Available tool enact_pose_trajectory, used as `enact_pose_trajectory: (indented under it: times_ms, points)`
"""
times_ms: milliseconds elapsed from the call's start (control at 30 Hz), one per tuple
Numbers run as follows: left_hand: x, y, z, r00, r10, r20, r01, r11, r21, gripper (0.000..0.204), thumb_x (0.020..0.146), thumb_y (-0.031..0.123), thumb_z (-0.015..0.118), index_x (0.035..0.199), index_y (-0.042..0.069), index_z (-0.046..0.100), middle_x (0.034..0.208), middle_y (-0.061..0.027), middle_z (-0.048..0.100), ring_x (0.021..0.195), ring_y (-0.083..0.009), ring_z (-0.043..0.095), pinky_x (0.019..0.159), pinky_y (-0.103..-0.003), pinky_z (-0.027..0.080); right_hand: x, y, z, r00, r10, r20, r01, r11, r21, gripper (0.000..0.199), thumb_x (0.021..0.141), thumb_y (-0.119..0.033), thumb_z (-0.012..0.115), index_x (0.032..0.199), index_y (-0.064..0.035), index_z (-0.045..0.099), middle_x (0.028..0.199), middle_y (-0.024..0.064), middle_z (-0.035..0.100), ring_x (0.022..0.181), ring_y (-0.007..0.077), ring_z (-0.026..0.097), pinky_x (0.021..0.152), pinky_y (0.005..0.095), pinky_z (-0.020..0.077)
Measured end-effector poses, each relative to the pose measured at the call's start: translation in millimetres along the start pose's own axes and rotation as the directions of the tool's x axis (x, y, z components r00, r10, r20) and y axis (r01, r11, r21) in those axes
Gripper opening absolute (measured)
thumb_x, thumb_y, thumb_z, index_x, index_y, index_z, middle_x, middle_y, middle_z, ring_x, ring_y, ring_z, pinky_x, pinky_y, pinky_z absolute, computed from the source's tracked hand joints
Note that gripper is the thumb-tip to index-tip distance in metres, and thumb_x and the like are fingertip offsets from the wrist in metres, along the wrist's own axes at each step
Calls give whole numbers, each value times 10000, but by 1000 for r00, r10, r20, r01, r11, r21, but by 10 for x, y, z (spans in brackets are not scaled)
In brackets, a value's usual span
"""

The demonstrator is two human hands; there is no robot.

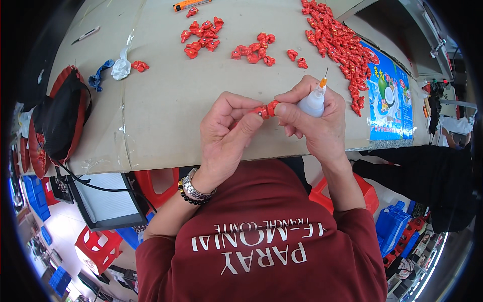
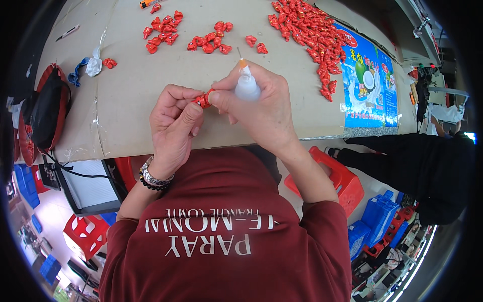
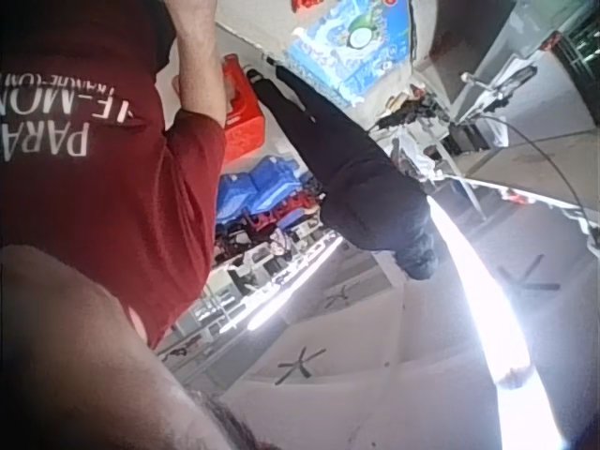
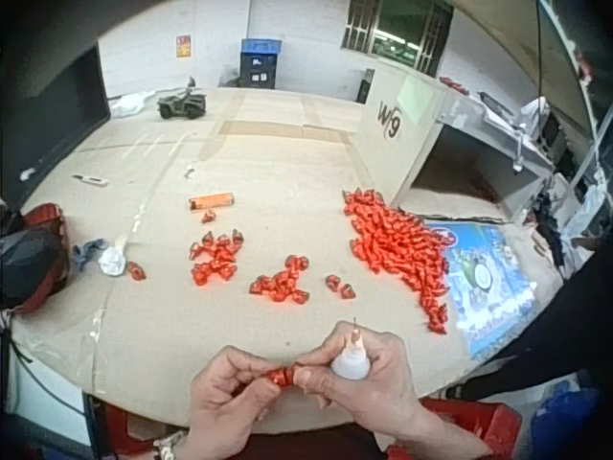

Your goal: The person repeatedly picks up small red wrapped candies from a table, applies a substance from a small white squeeze bottle into the wrapper, and places the filled candy back on the table. The process is repeated continuously throughout the clip.

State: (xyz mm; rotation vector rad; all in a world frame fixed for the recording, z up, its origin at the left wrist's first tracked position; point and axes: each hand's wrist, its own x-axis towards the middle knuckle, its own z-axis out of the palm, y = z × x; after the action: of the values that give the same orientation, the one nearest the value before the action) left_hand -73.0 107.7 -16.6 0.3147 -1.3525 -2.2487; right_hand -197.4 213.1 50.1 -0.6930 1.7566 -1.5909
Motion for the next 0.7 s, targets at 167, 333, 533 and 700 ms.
enact_pose_trajectory:
  times_ms: [167, 333, 533, 700]
  points:
    - [-14, -15, 10, 996, 85, -14, -84, 994, 66, 141, 905, 98, 614, 988, 7, 546, 895, -49, 665, 723, -22, 548, 602, -171, 422, -25, 34, 4, 999, -28, -15, 27, 996, -81, 74, 775, -46, 709, 786, -22, 639, 624, 14, 606, 527, 51, 538, 453, 188, 404]
    - [-32, -7, 18, 985, 172, -31, -161, 961, 225, 127, 886, 72, 632, 953, -11, 562, 887, -65, 673, 803, -70, 615, 692, -204, 485, -48, 69, 4, 999, -48, -25, 46, 994, -100, 88, 769, -47, 718, 786, -12, 639, 624, 20, 613, 545, 58, 552, 480, 202, 419]
    - [-27, 18, 18, 981, 189, -32, -172, 942, 289, 106, 869, 45, 642, 927, -17, 579, 818, -73, 677, 745, -77, 628, 664, -218, 500, -74, 158, 2, 949, -316, -4, 293, 883, -367, 103, 756, -24, 725, 765, 6, 627, 657, 54, 647, 604, 84, 609, 545, 228, 472]
    - [-40, 2, 13, 935, 355, 24, -316, 799, 511, 112, 834, 26, 670, 912, -10, 598, 772, -74, 670, 665, -90, 622, 593, -228, 494, -77, 135, 42, 964, -265, -35, 248, 935, -253, 100, 757, -12, 720, 757, 10, 622, 669, 59, 653, 609, 83, 614, 557, 223, 485]
